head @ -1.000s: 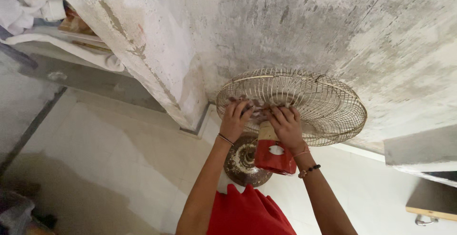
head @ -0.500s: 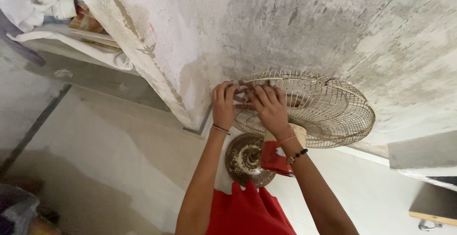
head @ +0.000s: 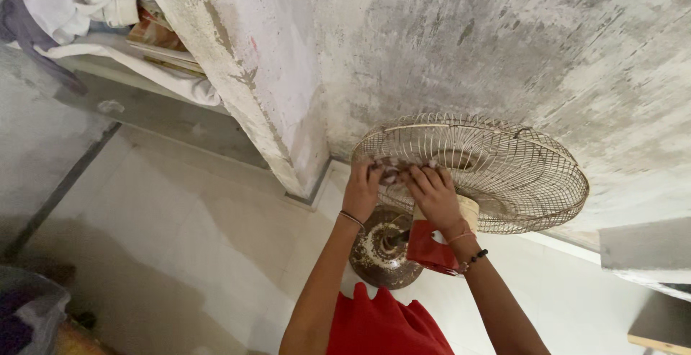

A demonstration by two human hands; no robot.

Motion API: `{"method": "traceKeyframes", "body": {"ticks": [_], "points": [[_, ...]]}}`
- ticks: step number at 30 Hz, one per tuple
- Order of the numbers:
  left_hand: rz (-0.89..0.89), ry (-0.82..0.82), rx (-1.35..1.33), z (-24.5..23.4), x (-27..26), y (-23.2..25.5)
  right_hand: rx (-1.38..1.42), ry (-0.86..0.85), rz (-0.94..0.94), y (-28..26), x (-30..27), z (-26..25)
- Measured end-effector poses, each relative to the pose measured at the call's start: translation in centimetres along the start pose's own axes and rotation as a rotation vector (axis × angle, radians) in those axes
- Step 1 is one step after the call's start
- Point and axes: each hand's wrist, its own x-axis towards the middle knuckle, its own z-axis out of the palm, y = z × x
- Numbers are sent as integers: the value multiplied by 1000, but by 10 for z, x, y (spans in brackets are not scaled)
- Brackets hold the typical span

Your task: The person stands on a tiled floor and wipes the wire mesh cage of a ceiling-mounted fan using a cloth. They systematically clean the exterior surface of the fan's protective cage, moving around the perimeter to cover different sections.

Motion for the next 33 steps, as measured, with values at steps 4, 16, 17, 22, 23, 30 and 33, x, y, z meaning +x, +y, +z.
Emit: {"method": "traceKeyframes", "body": {"ticks": [4, 16, 17, 22, 23, 30, 33], "points": [[-8, -65, -28, -1, -9, 0, 42, 2, -5, -7, 8, -4], [-259, 63, 29, -29, 20, -33, -66, -167, -20, -43, 100, 4], [-280, 55, 11, -21, 16, -34, -72, -163, -42, -44, 95, 7], [-323, 45, 2, 17, -13, -31, -39, -126, -154, -39, 45, 30], [-306, 25, 7, 20, -20, -30, -39, -155, -152, -37, 34, 34], [-280, -46, -25, 25, -46, -21, 4, -261, -112, -41, -3, 40], [-395, -56, -108, 6, -42, -20, 7, -275, -138, -50, 5, 42]]}}
